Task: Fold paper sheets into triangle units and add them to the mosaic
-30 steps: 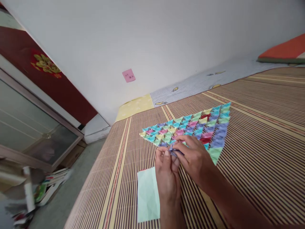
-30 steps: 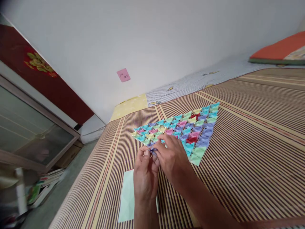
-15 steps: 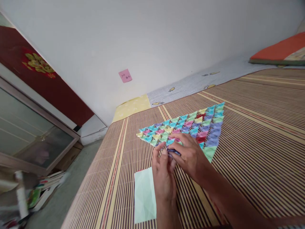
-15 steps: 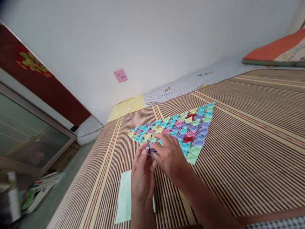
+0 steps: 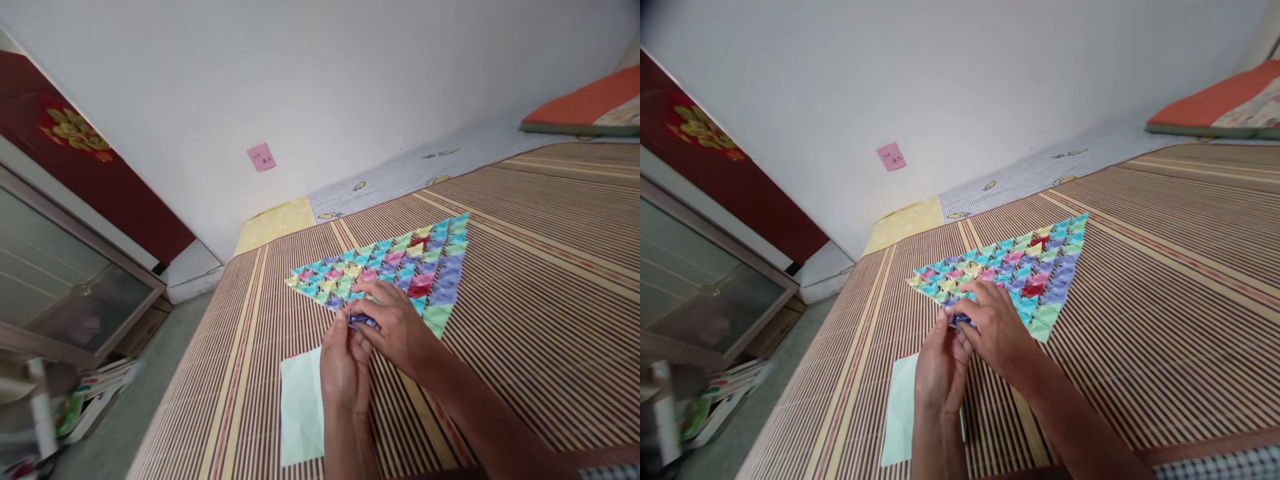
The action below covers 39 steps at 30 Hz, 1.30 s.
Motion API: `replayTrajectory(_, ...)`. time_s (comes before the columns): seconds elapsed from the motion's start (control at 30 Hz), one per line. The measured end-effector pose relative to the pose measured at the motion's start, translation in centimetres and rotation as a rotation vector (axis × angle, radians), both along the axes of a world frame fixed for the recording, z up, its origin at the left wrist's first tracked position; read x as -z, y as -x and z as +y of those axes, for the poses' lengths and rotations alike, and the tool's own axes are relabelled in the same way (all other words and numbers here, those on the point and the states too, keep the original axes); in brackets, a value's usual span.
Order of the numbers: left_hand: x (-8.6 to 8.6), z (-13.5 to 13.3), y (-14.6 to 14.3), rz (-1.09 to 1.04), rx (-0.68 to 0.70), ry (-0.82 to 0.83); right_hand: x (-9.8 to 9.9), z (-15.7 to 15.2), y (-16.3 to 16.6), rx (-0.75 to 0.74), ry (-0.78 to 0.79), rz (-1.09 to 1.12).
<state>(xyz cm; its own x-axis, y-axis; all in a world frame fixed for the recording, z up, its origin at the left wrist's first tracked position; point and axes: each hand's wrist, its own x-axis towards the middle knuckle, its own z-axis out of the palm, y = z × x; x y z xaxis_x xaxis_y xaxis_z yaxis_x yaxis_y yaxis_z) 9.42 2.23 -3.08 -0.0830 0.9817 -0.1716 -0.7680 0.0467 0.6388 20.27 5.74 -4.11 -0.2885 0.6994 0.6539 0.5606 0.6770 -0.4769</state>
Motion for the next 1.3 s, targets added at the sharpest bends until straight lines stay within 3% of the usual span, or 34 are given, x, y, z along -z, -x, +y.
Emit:
replayTrajectory(0.23, -0.4, 0.1, 0.8, -0.094, 0.027, 0.038, -1.4, -0.2, -1.6, -0.101, 0.083, 0.276)
replayTrajectory(0.37, -0.5, 0.1, 1.2, -0.017, 0.014, 0.052, -1.8, 0.1, -3.3, -0.003, 0.049, 0.376)
replayTrajectory(0.43, -0.5, 0.1, 1.4, 0.003, 0.016, 0.061, -1.8, 0.2, -3.6, -0.008, 0.032, 0.339)
replayTrajectory(0.6, -0.3, 0.1, 1.7, 0.058, 0.004, 0.065, -1.5, -0.2, -2.8, -0.180, 0.082, 0.143)
replayTrajectory(0.77, -0.4, 0.0, 2.5, 0.190, 0.030, 0.086, -1.2, -0.2, -2.2, -0.176, 0.084, 0.037)
replayTrajectory(0.8, -0.5, -0.1, 3.0, 0.259, -0.012, 0.097, -1.0, -0.1, -2.3, -0.171, 0.098, 0.018)
replayTrajectory(0.9, -1.4, -0.6, 5.4, 0.456, -0.340, 0.120, 0.0, 0.5, -2.6, -0.143, 0.198, -0.091)
replayTrajectory(0.97, -1.9, -1.1, 7.0, 0.419, -0.541, 0.089, 1.0, 1.1, -2.6, -0.092, 0.268, -0.204)
replayTrajectory(1.03, -2.2, -1.3, 8.0, 0.358, -0.634, 0.062, 2.0, 1.6, -2.3, -0.062, 0.292, -0.261)
replayTrajectory(1.13, -1.9, -1.3, 8.4, 0.289, -0.560, 0.046, 2.9, 2.3, -1.6, -0.039, 0.277, -0.317)
replayTrajectory(1.3, -1.1, -0.6, 8.1, 0.175, -0.428, 0.044, 2.7, 4.0, -1.0, -0.011, 0.247, -0.421)
